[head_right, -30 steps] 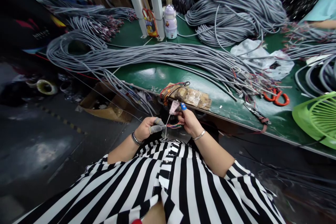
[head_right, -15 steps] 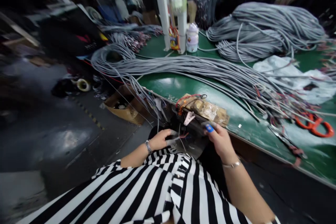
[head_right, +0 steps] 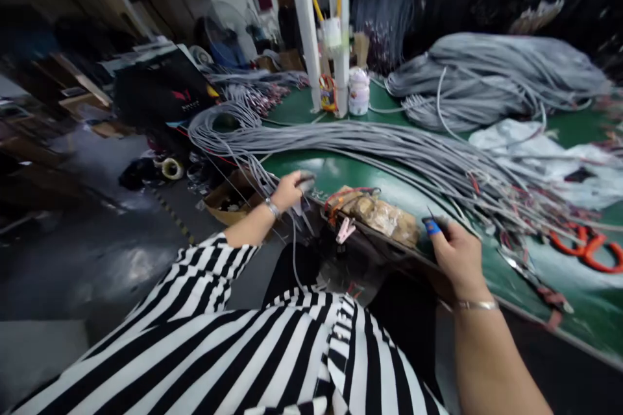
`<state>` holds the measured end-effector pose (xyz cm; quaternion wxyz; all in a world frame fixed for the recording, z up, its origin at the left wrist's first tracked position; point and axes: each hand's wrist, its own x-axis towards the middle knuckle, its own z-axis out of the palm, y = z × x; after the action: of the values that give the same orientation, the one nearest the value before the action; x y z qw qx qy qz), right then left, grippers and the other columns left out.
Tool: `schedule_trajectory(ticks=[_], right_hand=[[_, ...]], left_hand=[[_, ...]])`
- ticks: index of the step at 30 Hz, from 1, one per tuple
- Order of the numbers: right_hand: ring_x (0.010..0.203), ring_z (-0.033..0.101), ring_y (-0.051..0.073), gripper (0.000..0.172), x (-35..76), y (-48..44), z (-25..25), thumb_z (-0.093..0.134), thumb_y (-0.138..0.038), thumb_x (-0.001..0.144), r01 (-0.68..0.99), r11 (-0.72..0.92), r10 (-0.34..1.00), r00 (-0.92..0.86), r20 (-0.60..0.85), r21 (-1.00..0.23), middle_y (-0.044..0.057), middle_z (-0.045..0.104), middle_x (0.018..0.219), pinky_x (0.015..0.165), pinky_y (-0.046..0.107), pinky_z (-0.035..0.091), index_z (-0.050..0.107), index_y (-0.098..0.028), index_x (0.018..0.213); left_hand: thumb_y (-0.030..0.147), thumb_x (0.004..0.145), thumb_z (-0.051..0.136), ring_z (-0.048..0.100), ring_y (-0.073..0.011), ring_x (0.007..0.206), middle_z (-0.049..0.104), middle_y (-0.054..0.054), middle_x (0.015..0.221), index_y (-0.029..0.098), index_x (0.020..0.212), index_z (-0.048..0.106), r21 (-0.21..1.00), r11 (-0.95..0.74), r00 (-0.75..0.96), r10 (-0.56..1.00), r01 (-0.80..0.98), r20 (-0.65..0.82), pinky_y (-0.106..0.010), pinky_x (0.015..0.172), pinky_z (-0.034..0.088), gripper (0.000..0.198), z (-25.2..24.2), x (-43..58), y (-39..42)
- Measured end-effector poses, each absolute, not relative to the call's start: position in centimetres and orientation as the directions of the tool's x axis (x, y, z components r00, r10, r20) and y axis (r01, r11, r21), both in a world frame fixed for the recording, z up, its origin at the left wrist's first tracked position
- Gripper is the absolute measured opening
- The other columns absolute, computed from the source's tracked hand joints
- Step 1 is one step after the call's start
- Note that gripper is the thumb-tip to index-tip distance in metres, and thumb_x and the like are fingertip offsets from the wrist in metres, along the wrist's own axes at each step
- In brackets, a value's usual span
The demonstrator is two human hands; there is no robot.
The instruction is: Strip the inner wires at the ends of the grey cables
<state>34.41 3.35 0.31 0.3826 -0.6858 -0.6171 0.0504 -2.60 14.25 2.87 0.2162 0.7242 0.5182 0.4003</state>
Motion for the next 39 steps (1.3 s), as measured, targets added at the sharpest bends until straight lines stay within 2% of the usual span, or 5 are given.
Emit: schedule_trajectory(ticks=[12,18,29,33,39], right_hand=[[0.061,0.043,0.007,0.020,33.6,3.2,0.3,0.057,-0.026,0.085,0.690,0.167,0.866,0.238,0.439,-0.704,-0.001,0.055,0.065,0.059,0.021,0.036,0.069,-0.010,0.086],[0.061,0.045,0.007,0.024,34.0,3.3,0.0,0.059,-0.029,0.084,0.678,0.151,0.865,0.262,0.428,-0.719,0.000,0.058,0.066,0.059,0.023,0.036,0.071,-0.008,0.087],[0.064,0.048,0.008,0.024,33.9,3.3,0.2,0.058,-0.032,0.084,0.676,0.131,0.868,0.275,0.413,-0.725,0.000,0.061,0.070,0.060,0.025,0.037,0.070,-0.011,0.088],[0.057,0.043,0.009,0.018,33.9,3.2,0.3,0.060,-0.029,0.081,0.653,0.113,0.872,0.297,0.390,-0.749,-0.003,0.053,0.060,0.055,0.024,0.033,0.068,-0.013,0.078],[0.062,0.048,0.013,0.020,34.3,3.5,-0.1,0.055,-0.034,0.083,0.604,0.171,0.898,0.229,0.375,-0.778,-0.001,0.056,0.064,0.058,0.025,0.035,0.065,-0.018,0.078]], left_hand=[[0.019,0.085,0.059,0.038,-0.0223,0.124,0.043,-0.017,0.135,-0.010,0.120,0.040,0.171,-0.208,0.143,0.933,0.963,0.329,-0.043,0.109,0.024,0.049,6.6,-2.1,23.7],[0.038,0.088,0.055,0.042,-0.0177,0.116,0.042,-0.020,0.133,-0.014,0.097,0.042,0.041,-0.137,0.137,0.990,0.990,-0.015,-0.045,0.105,0.028,0.055,5.7,-4.0,26.9],[0.045,0.083,0.058,0.050,-0.0056,0.090,0.064,-0.011,0.105,-0.004,0.075,0.046,-0.070,-0.161,0.166,0.984,0.984,0.066,-0.025,0.092,0.035,0.051,4.2,-3.4,27.7],[0.041,0.080,0.062,0.043,-0.0042,0.066,0.054,0.008,0.062,0.000,0.073,0.054,0.065,-0.298,0.299,0.954,0.953,-0.021,-0.015,0.072,0.036,0.042,6.7,-1.7,26.3],[0.037,0.087,0.053,0.036,-0.0058,0.050,0.046,0.007,0.052,0.007,0.089,0.060,0.510,-0.418,0.216,0.887,0.752,0.409,-0.018,0.054,0.036,0.031,14.0,2.5,22.3]])
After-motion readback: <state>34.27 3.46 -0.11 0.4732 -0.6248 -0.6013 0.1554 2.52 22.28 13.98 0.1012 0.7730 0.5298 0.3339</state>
